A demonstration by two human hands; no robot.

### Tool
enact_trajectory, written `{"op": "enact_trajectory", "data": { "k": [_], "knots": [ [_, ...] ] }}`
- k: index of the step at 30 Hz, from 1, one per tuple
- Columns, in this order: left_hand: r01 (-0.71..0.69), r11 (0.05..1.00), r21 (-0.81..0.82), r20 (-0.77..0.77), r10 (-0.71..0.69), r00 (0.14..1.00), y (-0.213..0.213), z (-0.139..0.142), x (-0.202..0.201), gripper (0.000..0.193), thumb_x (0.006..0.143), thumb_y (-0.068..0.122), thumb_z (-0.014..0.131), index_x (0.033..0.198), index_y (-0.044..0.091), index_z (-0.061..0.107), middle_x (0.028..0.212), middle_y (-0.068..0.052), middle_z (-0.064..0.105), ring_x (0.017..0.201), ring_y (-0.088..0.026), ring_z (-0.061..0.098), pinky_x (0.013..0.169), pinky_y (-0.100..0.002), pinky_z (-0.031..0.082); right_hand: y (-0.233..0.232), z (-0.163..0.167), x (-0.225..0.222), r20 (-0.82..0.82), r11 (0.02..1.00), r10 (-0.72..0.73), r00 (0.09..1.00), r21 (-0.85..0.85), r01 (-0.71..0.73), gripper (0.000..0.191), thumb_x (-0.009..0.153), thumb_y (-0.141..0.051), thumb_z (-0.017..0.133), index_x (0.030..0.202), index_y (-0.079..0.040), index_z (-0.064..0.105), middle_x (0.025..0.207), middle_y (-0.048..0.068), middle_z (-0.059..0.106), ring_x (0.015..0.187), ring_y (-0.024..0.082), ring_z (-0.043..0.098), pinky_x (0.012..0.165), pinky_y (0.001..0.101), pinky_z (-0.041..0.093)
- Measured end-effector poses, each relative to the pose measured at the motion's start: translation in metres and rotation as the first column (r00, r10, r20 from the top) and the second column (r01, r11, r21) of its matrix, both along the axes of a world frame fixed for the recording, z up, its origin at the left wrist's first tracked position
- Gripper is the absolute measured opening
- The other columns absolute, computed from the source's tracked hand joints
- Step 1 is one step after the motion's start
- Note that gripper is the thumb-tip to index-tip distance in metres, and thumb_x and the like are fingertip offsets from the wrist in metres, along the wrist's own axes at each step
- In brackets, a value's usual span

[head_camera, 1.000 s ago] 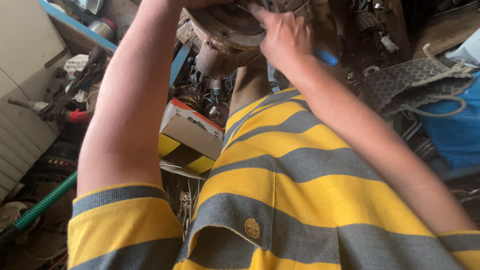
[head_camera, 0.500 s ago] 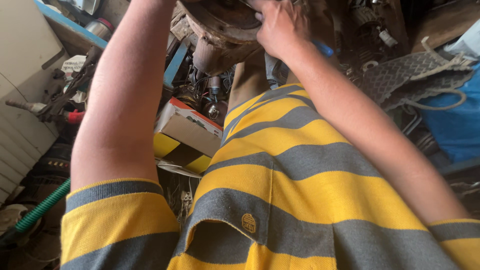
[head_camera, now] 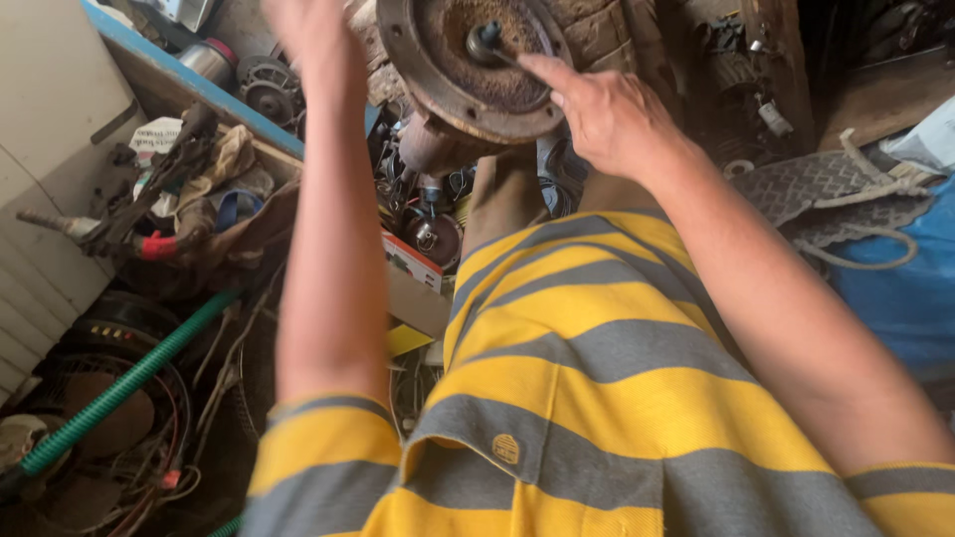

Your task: The person uses a screwdriver to pry and remove a small metal component from a circular mechanical part. They then use a hammer to tap the part and continue to remove the component by hand.

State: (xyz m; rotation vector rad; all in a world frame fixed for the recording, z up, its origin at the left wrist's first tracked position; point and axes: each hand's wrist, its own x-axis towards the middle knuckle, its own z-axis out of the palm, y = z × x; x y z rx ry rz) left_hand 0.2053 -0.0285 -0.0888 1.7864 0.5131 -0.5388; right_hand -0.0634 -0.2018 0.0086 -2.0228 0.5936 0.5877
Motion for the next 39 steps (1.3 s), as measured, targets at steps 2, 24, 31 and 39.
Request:
{"op": "enact_trajectory", "data": {
  "k": [2, 24, 31, 39],
  "knots": [
    [0.219, 0.972, -0.084, 0.138, -0.206, 0.969, 0.027, 0.023, -0.018, 0.076, 0.079, 0.028, 0.066, 0.152, 0.009, 0.053, 0.150, -0.013, 0.063, 0.142, -0.033, 0.059, 0.112, -0.052, 0.055, -0.002, 0.001, 0.002, 0.108, 1.000, -0.007, 0.994, -0.003, 0.007, 0.050, 0.107, -0.007, 0.049, 0.153, -0.027, 0.047, 0.100, 0.022, 0.074, 0.085, 0.039, 0.073, 0.078, 0.0505, 0.059],
    [0.767, 0.547, 0.337, 0.033, -0.820, 0.571, 0.041, 0.005, -0.129, 0.026, 0.087, 0.023, 0.080, 0.099, 0.001, 0.073, 0.098, -0.009, 0.077, 0.088, -0.019, 0.070, 0.077, -0.036, 0.054, -0.133, 0.120, -0.187, 0.444, 0.330, -0.625, 0.642, -0.595, 0.733, 0.021, 0.108, -0.005, 0.061, 0.125, -0.003, 0.072, 0.109, 0.017, 0.057, 0.088, 0.030, 0.063, 0.081, 0.0391, 0.052],
    [-0.015, 0.878, -0.478, -0.344, -0.171, 0.923, 0.049, -0.027, -0.127, 0.035, 0.109, 0.022, 0.045, 0.127, -0.002, 0.064, 0.130, -0.015, 0.066, 0.112, -0.025, 0.067, 0.103, -0.040, 0.057, -0.227, 0.099, -0.259, 0.490, 0.137, -0.533, 0.690, -0.754, 0.642, 0.018, 0.094, -0.012, 0.079, 0.112, -0.011, 0.077, 0.101, 0.014, 0.064, 0.096, 0.035, 0.065, 0.084, 0.0445, 0.053],
    [0.799, 0.537, 0.271, 0.111, -0.842, 0.529, 0.038, -0.007, -0.130, 0.066, 0.091, 0.039, 0.078, 0.137, -0.004, 0.060, 0.135, -0.009, 0.068, 0.121, -0.021, 0.064, 0.106, -0.034, 0.048, -0.280, 0.038, -0.230, 0.566, -0.080, -0.604, 0.561, -0.743, 0.664, 0.015, 0.085, -0.014, 0.079, 0.100, -0.018, 0.078, 0.100, 0.007, 0.068, 0.097, 0.035, 0.064, 0.081, 0.0469, 0.050]
  ]
}}
